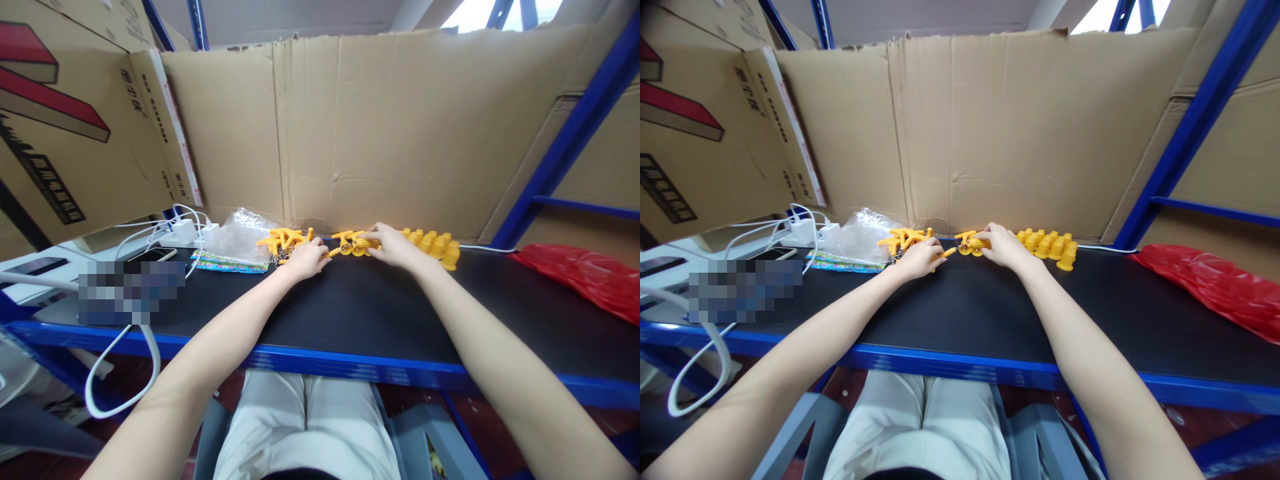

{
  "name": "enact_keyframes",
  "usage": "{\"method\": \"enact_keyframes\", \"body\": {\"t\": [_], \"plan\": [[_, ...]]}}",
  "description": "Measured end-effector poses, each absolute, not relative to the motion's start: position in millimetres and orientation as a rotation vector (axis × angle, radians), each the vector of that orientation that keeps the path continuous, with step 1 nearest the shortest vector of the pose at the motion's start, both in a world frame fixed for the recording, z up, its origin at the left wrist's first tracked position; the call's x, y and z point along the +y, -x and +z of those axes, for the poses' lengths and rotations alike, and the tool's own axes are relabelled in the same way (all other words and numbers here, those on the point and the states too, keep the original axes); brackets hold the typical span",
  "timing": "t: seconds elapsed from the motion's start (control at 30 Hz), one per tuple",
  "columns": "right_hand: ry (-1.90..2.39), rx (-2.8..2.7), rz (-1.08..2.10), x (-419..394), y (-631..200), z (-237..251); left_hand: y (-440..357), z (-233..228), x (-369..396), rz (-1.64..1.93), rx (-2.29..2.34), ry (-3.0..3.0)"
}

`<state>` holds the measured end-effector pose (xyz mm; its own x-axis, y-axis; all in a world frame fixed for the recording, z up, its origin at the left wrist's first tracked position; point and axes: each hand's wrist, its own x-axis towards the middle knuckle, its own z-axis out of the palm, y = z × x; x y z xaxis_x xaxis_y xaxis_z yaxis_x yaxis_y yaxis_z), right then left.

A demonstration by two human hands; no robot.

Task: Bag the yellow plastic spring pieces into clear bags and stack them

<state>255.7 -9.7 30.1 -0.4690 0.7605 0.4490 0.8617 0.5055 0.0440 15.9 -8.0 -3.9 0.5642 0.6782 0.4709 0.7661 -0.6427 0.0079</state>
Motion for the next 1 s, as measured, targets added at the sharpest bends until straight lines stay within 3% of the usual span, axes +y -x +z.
{"method": "enact_keyframes", "body": {"t": [0.4, 0.7, 1.0], "plan": [[1.243, -2.377, -0.237, -15, -235, 15, -13, 6, -9, -1.057, -1.225, 2.519], [1.107, -2.337, -0.136, -3, -237, 6, -10, 2, -8, -0.845, -1.43, 2.437], [1.121, -2.111, 0.558, -4, -245, 12, -8, 3, -5, -0.794, -1.449, 2.435]]}}
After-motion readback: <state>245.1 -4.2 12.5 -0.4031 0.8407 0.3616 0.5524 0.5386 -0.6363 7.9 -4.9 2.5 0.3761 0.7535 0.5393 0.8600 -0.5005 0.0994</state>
